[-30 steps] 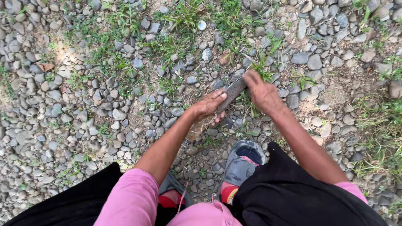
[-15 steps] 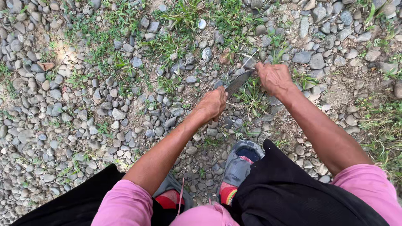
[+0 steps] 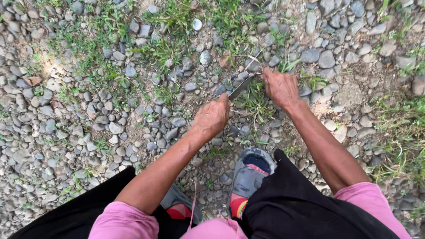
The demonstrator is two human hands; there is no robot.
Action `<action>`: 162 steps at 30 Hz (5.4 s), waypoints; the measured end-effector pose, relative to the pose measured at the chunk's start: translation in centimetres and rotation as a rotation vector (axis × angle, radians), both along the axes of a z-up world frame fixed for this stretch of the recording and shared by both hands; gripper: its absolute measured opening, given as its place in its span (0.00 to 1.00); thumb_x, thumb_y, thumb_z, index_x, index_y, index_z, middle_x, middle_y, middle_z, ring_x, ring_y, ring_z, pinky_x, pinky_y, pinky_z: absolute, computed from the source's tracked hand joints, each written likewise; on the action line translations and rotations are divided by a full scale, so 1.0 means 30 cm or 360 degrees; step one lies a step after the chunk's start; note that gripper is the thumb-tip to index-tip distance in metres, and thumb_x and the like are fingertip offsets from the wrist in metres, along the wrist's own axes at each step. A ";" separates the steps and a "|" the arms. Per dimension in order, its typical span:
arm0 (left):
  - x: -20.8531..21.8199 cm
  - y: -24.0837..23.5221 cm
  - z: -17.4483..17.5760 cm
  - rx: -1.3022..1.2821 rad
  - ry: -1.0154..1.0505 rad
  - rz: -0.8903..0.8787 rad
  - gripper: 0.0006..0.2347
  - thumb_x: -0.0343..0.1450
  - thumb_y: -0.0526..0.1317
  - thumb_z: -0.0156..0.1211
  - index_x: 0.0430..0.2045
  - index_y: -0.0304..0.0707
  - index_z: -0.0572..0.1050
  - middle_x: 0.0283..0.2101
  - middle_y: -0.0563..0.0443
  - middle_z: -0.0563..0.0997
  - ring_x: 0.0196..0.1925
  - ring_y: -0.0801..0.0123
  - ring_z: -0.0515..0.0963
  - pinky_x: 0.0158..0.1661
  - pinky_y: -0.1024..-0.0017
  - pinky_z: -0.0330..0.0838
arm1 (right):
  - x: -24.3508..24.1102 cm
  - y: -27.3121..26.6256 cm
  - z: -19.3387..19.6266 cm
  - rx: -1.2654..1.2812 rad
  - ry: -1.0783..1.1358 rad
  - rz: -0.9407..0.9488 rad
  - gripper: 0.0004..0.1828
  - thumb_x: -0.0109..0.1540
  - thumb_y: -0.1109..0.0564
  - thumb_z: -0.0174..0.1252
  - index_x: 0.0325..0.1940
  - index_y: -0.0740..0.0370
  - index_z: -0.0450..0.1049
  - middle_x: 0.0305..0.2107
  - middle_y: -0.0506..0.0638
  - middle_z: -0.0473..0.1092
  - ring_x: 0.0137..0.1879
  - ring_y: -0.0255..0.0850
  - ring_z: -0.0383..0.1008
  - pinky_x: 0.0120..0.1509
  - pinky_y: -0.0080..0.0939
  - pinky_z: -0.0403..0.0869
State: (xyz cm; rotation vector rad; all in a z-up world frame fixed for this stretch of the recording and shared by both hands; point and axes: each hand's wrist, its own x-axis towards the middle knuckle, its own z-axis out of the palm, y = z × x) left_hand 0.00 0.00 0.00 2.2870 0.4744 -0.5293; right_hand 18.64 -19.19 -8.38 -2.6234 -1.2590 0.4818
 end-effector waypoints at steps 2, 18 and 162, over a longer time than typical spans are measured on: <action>-0.006 0.000 0.005 -0.0011 -0.0025 0.0005 0.11 0.78 0.43 0.42 0.39 0.32 0.66 0.30 0.27 0.81 0.35 0.32 0.80 0.39 0.38 0.70 | -0.020 -0.002 0.010 0.0050 -0.0002 -0.0060 0.11 0.72 0.54 0.47 0.40 0.62 0.68 0.22 0.62 0.71 0.22 0.55 0.70 0.27 0.58 0.69; 0.095 -0.071 -0.143 -0.0395 0.0078 0.0408 0.15 0.78 0.46 0.47 0.40 0.29 0.72 0.37 0.21 0.80 0.41 0.25 0.78 0.42 0.40 0.71 | -0.003 0.013 0.022 0.0299 -0.0003 -0.0141 0.12 0.70 0.51 0.55 0.37 0.61 0.69 0.17 0.56 0.66 0.22 0.51 0.64 0.26 0.52 0.66; -0.137 0.233 -0.098 0.0232 0.0003 0.0310 0.17 0.79 0.50 0.42 0.41 0.34 0.71 0.33 0.26 0.81 0.37 0.31 0.80 0.38 0.40 0.73 | 0.114 -0.699 0.255 -0.0280 -0.0271 -0.0934 0.17 0.66 0.53 0.64 0.57 0.61 0.78 0.40 0.60 0.78 0.40 0.47 0.79 0.41 0.46 0.77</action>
